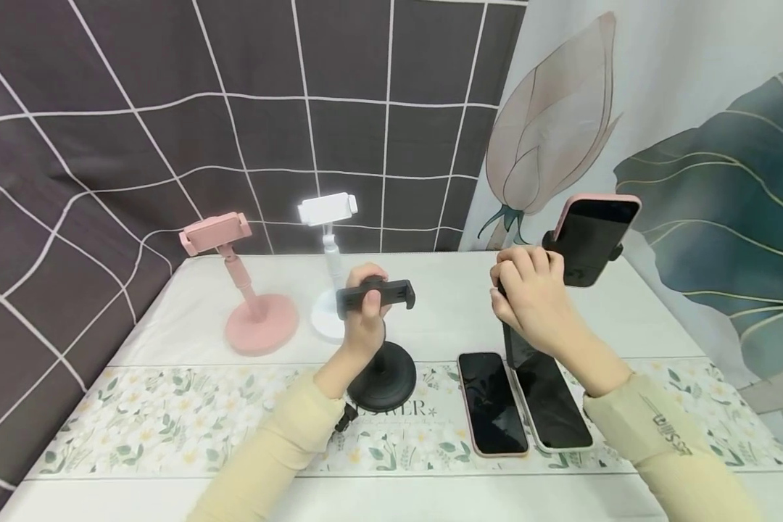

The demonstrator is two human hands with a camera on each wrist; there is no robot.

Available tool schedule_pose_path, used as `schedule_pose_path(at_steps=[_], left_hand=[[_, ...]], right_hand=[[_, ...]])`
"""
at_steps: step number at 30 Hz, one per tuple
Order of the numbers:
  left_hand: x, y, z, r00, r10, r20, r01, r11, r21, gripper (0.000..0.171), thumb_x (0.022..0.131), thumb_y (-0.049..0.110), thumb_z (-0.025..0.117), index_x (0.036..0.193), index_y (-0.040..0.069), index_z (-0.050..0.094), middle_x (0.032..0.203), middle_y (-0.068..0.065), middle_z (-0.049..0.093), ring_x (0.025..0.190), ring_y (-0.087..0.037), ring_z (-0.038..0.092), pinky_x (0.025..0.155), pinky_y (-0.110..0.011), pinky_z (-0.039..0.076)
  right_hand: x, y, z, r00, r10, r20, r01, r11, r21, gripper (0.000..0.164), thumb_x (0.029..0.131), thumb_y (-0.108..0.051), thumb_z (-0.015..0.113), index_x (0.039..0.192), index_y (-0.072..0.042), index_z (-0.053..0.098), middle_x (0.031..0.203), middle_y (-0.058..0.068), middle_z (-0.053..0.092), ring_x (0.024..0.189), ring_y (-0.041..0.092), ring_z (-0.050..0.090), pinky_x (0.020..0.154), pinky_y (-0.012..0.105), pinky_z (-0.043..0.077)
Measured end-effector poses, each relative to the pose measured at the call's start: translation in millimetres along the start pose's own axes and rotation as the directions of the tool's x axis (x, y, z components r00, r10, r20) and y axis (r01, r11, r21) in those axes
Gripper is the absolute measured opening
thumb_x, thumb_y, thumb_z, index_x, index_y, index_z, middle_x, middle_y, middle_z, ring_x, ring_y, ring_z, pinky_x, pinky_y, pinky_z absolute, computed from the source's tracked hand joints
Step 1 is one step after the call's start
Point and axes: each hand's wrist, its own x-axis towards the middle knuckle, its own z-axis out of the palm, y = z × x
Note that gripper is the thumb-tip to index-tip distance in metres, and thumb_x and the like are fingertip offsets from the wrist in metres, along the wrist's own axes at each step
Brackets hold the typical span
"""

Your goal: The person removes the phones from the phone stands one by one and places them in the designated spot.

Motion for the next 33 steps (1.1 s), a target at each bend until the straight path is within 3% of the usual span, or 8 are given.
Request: schedule_pose_path(at_steps=[3,6,10,13,16,22,29,33], left_hand=[[-0.3,0.0,1.3,1.000,0.003,-0.006,-0.003,1.000,-0.001,0.070,0.095,0.061,0.029,0.094,-0.007,0.047,0.081,-0.023,0.049,0.066,-0.024,0.042,0.061,-0.028,0.040],[1.7,1.2,0.3,1.000,0.001,-0.010,-0.001,1.000,0.003,0.070,0.095,0.062,0.029,0.094,-0.006,0.047,0.080,-0.021,0.049,0.064,-0.021,0.041,0.059,-0.027,0.039],[4.0,3.6,1.7,1.000,-0.011,-0.016,0.011,1.000,-0.005,0.071,0.094,0.063,0.030,0.094,-0.006,0.047,0.080,-0.022,0.049,0.066,-0.019,0.041,0.060,-0.027,0.039],[4.1,3.9,3.6,1.000,-0.012,-0.014,0.011,1.000,-0.007,0.071,0.094,0.063,0.030,0.094,-0.006,0.047,0.081,-0.021,0.049,0.068,-0.021,0.043,0.062,-0.027,0.040],[1.2,2.2,3.6,1.000,0.009,-0.016,-0.009,1.000,0.010,0.069,0.095,0.062,0.028,0.094,-0.005,0.047,0.079,-0.020,0.049,0.066,-0.024,0.043,0.061,-0.028,0.040],[-5.6,-0.5,-1.1,0.999,0.038,-0.018,-0.038,0.999,0.027,0.065,0.097,0.059,0.027,0.094,-0.003,0.046,0.078,-0.019,0.048,0.064,-0.023,0.041,0.059,-0.030,0.039],[-1.5,-0.4,0.2,0.999,0.043,-0.010,-0.043,0.999,0.007,0.065,0.097,0.058,0.027,0.095,-0.004,0.046,0.080,-0.021,0.048,0.065,-0.024,0.042,0.060,-0.030,0.040],[-0.5,0.5,1.4,0.999,0.047,-0.010,-0.047,0.999,0.006,0.066,0.097,0.059,0.027,0.096,-0.004,0.046,0.079,-0.020,0.048,0.066,-0.023,0.042,0.059,-0.029,0.039]], right_hand=[[-12.4,10.7,1.8,0.993,0.059,0.098,-0.054,0.997,-0.057,0.046,0.102,-0.035,0.020,0.088,0.001,0.045,0.101,0.022,0.047,0.090,0.040,0.039,0.072,0.057,0.027],[-21.3,18.2,2.0,0.976,0.102,0.192,-0.082,0.991,-0.107,0.038,0.101,-0.032,0.025,0.089,-0.001,0.045,0.100,0.019,0.047,0.090,0.038,0.039,0.072,0.057,0.030],[-35.4,25.5,-2.0,0.932,0.169,0.320,-0.127,0.981,-0.149,0.011,0.096,-0.015,0.046,0.091,-0.005,0.044,0.100,0.014,0.045,0.090,0.034,0.037,0.072,0.055,0.028],[-46.5,30.4,-5.0,0.891,0.217,0.398,-0.158,0.972,-0.175,0.013,0.090,-0.008,0.056,0.094,-0.008,0.044,0.099,0.011,0.043,0.090,0.031,0.036,0.071,0.052,0.027],[-57.3,34.0,-5.1,0.854,0.245,0.459,-0.172,0.966,-0.195,0.016,0.090,-0.008,0.058,0.094,-0.010,0.043,0.097,0.010,0.042,0.089,0.030,0.037,0.068,0.050,0.029],[-72.5,36.7,-0.7,0.780,0.302,0.548,-0.242,0.953,-0.181,0.012,0.092,-0.011,0.056,0.092,-0.012,0.044,0.093,0.006,0.042,0.090,0.029,0.038,0.064,0.044,0.026],[-83.3,49.4,0.6,0.740,0.329,0.586,-0.268,0.944,-0.191,0.015,0.090,-0.010,0.055,0.084,-0.014,0.042,0.083,0.001,0.037,0.080,0.023,0.035,0.060,0.037,0.020],[-89.7,54.6,-0.2,0.683,0.355,0.638,-0.301,0.933,-0.198,0.016,0.091,-0.012,0.054,0.082,-0.014,0.041,0.082,0.000,0.036,0.078,0.022,0.033,0.059,0.037,0.019]])
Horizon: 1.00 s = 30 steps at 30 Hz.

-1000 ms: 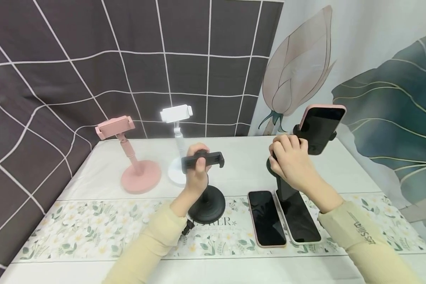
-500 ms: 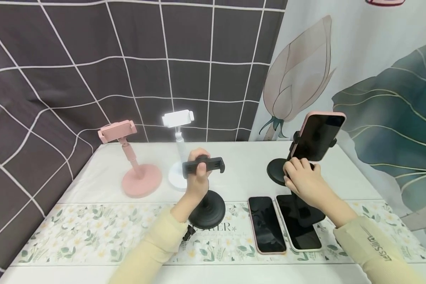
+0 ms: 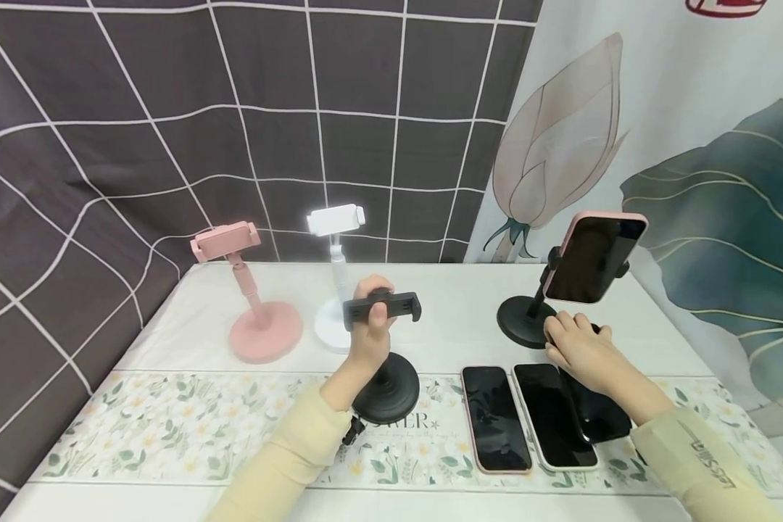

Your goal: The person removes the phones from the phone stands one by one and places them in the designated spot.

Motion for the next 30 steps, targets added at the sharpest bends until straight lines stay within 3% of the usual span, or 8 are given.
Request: schedule_pose_path(at_steps=[12,20,26,30], left_hand=[[1.6,0.9,0.4,1.000,0.007,0.021,-0.007,1.000,0.009,0.065,0.097,0.058,0.026,0.097,-0.003,0.047,0.081,-0.022,0.050,0.066,-0.024,0.042,0.060,-0.029,0.040],[0.2,1.0,-0.3,1.000,0.003,0.017,-0.003,1.000,0.001,0.065,0.097,0.059,0.026,0.097,-0.003,0.046,0.079,-0.020,0.048,0.064,-0.024,0.041,0.058,-0.029,0.039],[-1.4,0.9,-0.6,1.000,-0.001,0.017,0.001,1.000,-0.002,0.064,0.097,0.059,0.026,0.097,-0.002,0.046,0.079,-0.020,0.048,0.064,-0.023,0.040,0.058,-0.029,0.038],[-1.0,0.2,-1.1,1.000,-0.004,0.008,0.004,1.000,-0.003,0.064,0.097,0.059,0.027,0.097,-0.003,0.046,0.078,-0.020,0.048,0.063,-0.024,0.040,0.058,-0.029,0.038]], right_hand=[[-11.5,23.4,13.4,0.992,0.062,0.111,-0.065,0.998,0.023,0.018,0.089,-0.013,0.055,0.079,-0.014,0.041,0.080,0.001,0.038,0.075,0.022,0.036,0.056,0.038,0.024],[-17.1,33.6,24.5,0.977,0.109,0.186,-0.120,0.992,0.046,0.014,0.089,-0.013,0.052,0.080,-0.013,0.042,0.080,0.003,0.041,0.073,0.023,0.038,0.055,0.047,0.031],[-18.8,39.1,32.6,0.973,0.123,0.198,-0.135,0.990,0.051,0.013,0.090,-0.016,0.054,0.083,-0.011,0.043,0.081,0.005,0.043,0.073,0.024,0.041,0.054,0.047,0.033],[-16.3,43.4,33.7,0.975,0.150,0.162,-0.165,0.983,0.085,0.019,0.087,-0.017,0.059,0.092,-0.004,0.047,0.085,0.015,0.048,0.076,0.034,0.046,0.056,0.053,0.038]])
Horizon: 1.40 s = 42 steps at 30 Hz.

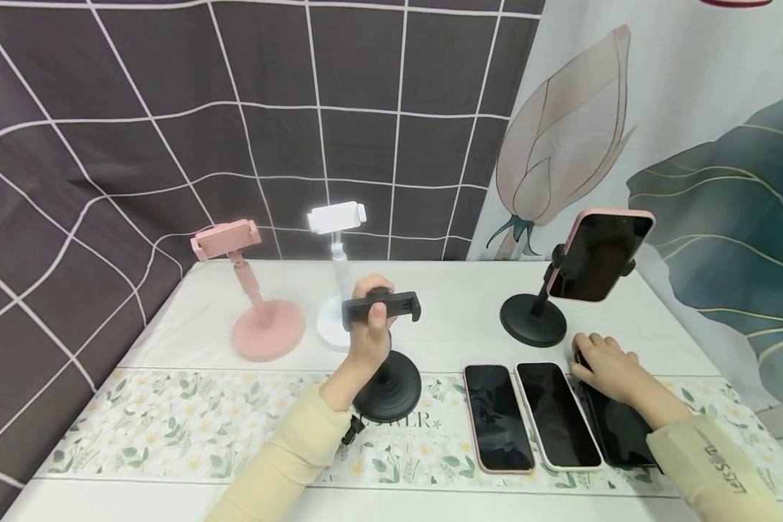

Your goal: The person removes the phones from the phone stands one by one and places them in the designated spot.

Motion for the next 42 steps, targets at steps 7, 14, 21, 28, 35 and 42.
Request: schedule_pose_path(at_steps=[7,14,21,28,35,42], left_hand=[[0.5,0.5,-0.8,1.000,-0.004,0.004,0.004,1.000,0.001,0.065,0.097,0.059,0.027,0.097,-0.003,0.046,0.080,-0.021,0.048,0.064,-0.024,0.040,0.058,-0.029,0.038],[1.9,1.2,-0.1,0.999,-0.017,0.029,0.018,1.000,-0.010,0.065,0.097,0.059,0.026,0.098,-0.003,0.045,0.080,-0.020,0.047,0.063,-0.023,0.038,0.058,-0.028,0.037],[0.9,1.2,0.0,0.999,-0.023,0.023,0.023,1.000,-0.013,0.066,0.096,0.060,0.026,0.097,-0.003,0.045,0.081,-0.021,0.047,0.064,-0.023,0.038,0.058,-0.028,0.037],[0.4,0.4,0.1,0.999,-0.023,0.033,0.024,0.999,-0.025,0.064,0.096,0.060,0.025,0.098,-0.002,0.044,0.078,-0.018,0.046,0.063,-0.022,0.037,0.058,-0.027,0.035],[-0.3,0.7,0.4,0.999,-0.034,0.022,0.034,0.999,-0.021,0.066,0.096,0.060,0.026,0.098,-0.003,0.044,0.082,-0.022,0.047,0.065,-0.023,0.039,0.059,-0.027,0.038],[-3.2,1.3,-2.6,0.996,-0.073,0.055,0.076,0.995,-0.058,0.069,0.095,0.062,0.028,0.102,-0.005,0.042,0.088,-0.024,0.046,0.072,-0.012,0.038,0.063,-0.026,0.038]], right_hand=[[1.6,4.9,2.5,0.998,0.030,-0.061,-0.028,0.999,0.043,0.036,0.079,-0.020,0.070,0.094,0.005,0.048,0.087,0.027,0.048,0.074,0.039,0.047,0.067,0.053,0.039],[5.2,5.4,9.3,0.996,0.039,-0.082,-0.035,0.999,0.040,0.036,0.077,-0.019,0.071,0.088,0.007,0.048,0.081,0.023,0.049,0.068,0.036,0.050,0.064,0.051,0.042],[6.2,3.9,13.8,0.996,0.049,-0.074,-0.045,0.997,0.061,0.035,0.077,-0.016,0.070,0.089,0.009,0.049,0.080,0.024,0.050,0.068,0.036,0.053,0.064,0.052,0.044],[6.6,2.7,15.7,0.996,0.058,-0.072,-0.054,0.997,0.048,0.032,0.076,-0.014,0.070,0.086,0.009,0.049,0.079,0.023,0.049,0.068,0.035,0.053,0.064,0.052,0.044],[8.5,1.9,15.3,0.997,0.056,-0.046,-0.054,0.997,0.046,0.024,0.085,-0.012,0.062,0.088,0.008,0.050,0.082,0.026,0.050,0.071,0.039,0.055,0.066,0.054,0.044],[6.8,-7.1,7.5,0.996,0.080,0.045,-0.081,0.997,0.020,0.018,0.097,-0.008,0.043,0.096,0.008,0.048,0.087,0.028,0.050,0.077,0.041,0.057,0.066,0.053,0.046]])
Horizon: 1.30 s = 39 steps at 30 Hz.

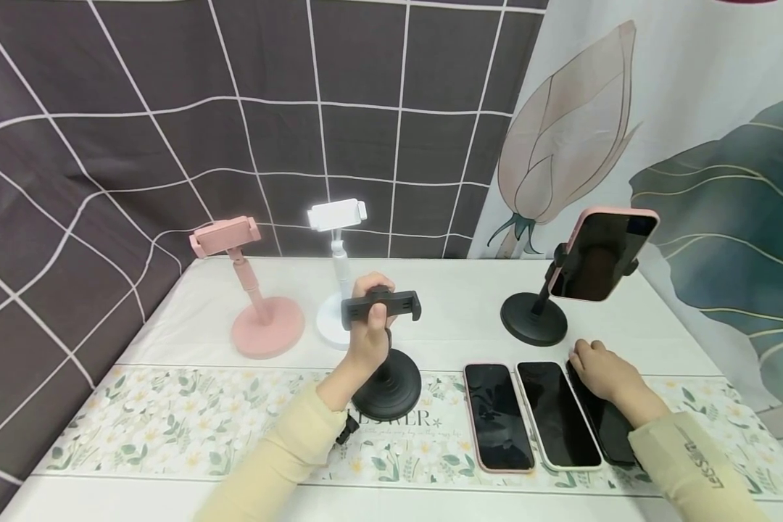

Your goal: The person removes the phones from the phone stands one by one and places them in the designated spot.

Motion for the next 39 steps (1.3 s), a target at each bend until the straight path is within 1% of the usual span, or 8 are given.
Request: schedule_pose_path(at_steps=[4,8,10,13,17,23,29,39], left_hand=[[-1.3,4.7,-4.4,0.997,-0.059,0.056,0.061,0.998,-0.035,0.071,0.093,0.061,0.038,0.113,-0.007,0.038,0.092,-0.025,0.045,0.070,-0.007,0.039,0.061,-0.022,0.038],[-6.0,11.5,-11.6,0.975,-0.184,0.127,0.189,0.982,-0.027,0.084,0.085,0.062,0.053,0.134,-0.002,0.027,0.107,-0.024,0.048,0.074,-0.018,0.048,0.065,-0.022,0.042],[-13.1,14.7,-16.3,0.945,-0.278,0.169,0.279,0.960,0.020,0.088,0.083,0.060,0.058,0.141,0.004,0.023,0.123,-0.022,0.046,0.094,-0.024,0.055,0.081,-0.027,0.046],[-28.9,19.1,-24.1,0.878,-0.432,0.208,0.404,0.900,0.167,0.076,0.086,0.044,0.064,0.142,0.009,0.027,0.133,-0.018,0.045,0.117,-0.030,0.052,0.099,-0.039,0.042],[-43.8,20.8,-33.4,0.834,-0.527,0.164,0.441,0.815,0.376,0.050,0.088,0.023,0.066,0.132,0.007,0.047,0.119,-0.014,0.057,0.106,-0.027,0.060,0.088,-0.037,0.050],[-41.4,18.9,-43.2,0.828,-0.539,0.153,0.406,0.765,0.501,0.038,0.085,0.022,0.069,0.117,0.003,0.059,0.100,-0.013,0.069,0.082,-0.021,0.070,0.068,-0.019,0.054],[-24.2,12.8,-41.4,0.807,-0.571,0.148,0.430,0.742,0.515,0.036,0.084,0.018,0.070,0.114,0.002,0.061,0.096,-0.014,0.071,0.076,-0.022,0.070,0.068,-0.021,0.054],[14.1,-25.6,-1.9,0.837,-0.535,0.114,0.442,0.785,0.434,0.029,0.078,0.011,0.076,0.103,0.000,0.065,0.097,-0.016,0.071,0.076,-0.024,0.072,0.067,-0.020,0.055]], right_hand=[[-4.8,-11.8,-5.2,1.000,0.006,-0.017,-0.007,0.999,-0.043,0.018,0.096,-0.010,0.046,0.098,0.007,0.050,0.088,0.026,0.052,0.080,0.041,0.057,0.064,0.054,0.046],[-13.6,-28.9,-6.7,0.997,-0.016,-0.076,0.012,0.999,-0.052,0.015,0.095,-0.011,0.050,0.097,0.004,0.052,0.089,0.024,0.054,0.080,0.039,0.058,0.059,0.051,0.046],[-17.7,-38.4,-6.8,0.993,-0.042,-0.114,0.038,0.998,-0.044,0.013,0.094,-0.010,0.051,0.096,0.002,0.054,0.089,0.022,0.056,0.078,0.036,0.058,0.057,0.049,0.046],[-23.1,-51.7,-6.7,0.981,-0.090,-0.173,0.083,0.995,-0.049,0.011,0.092,-0.009,0.055,0.095,0.001,0.055,0.087,0.018,0.057,0.072,0.029,0.057,0.055,0.044,0.046],[-28.2,-66.7,-9.4,0.966,-0.135,-0.220,0.123,0.990,-0.069,0.012,0.090,-0.010,0.059,0.096,-0.001,0.058,0.083,0.011,0.056,0.064,0.020,0.053,0.053,0.039,0.043],[-32.3,-85.8,-13.1,0.957,-0.199,-0.210,0.190,0.980,-0.063,0.013,0.089,-0.011,0.061,0.099,-0.002,0.061,0.090,0.010,0.060,0.073,0.021,0.060,0.063,0.043,0.049],[-37.7,-99.1,-8.6,0.947,-0.240,-0.216,0.236,0.971,-0.045,0.012,0.088,-0.009,0.062,0.099,-0.006,0.063,0.090,0.003,0.061,0.072,0.010,0.056,0.063,0.034,0.049],[-42.6,-106.3,-4.8,0.943,-0.236,-0.233,0.236,0.971,-0.029,0.010,0.087,-0.007,0.063,0.098,-0.008,0.064,0.091,0.001,0.062,0.070,0.007,0.052,0.065,0.033,0.048]])
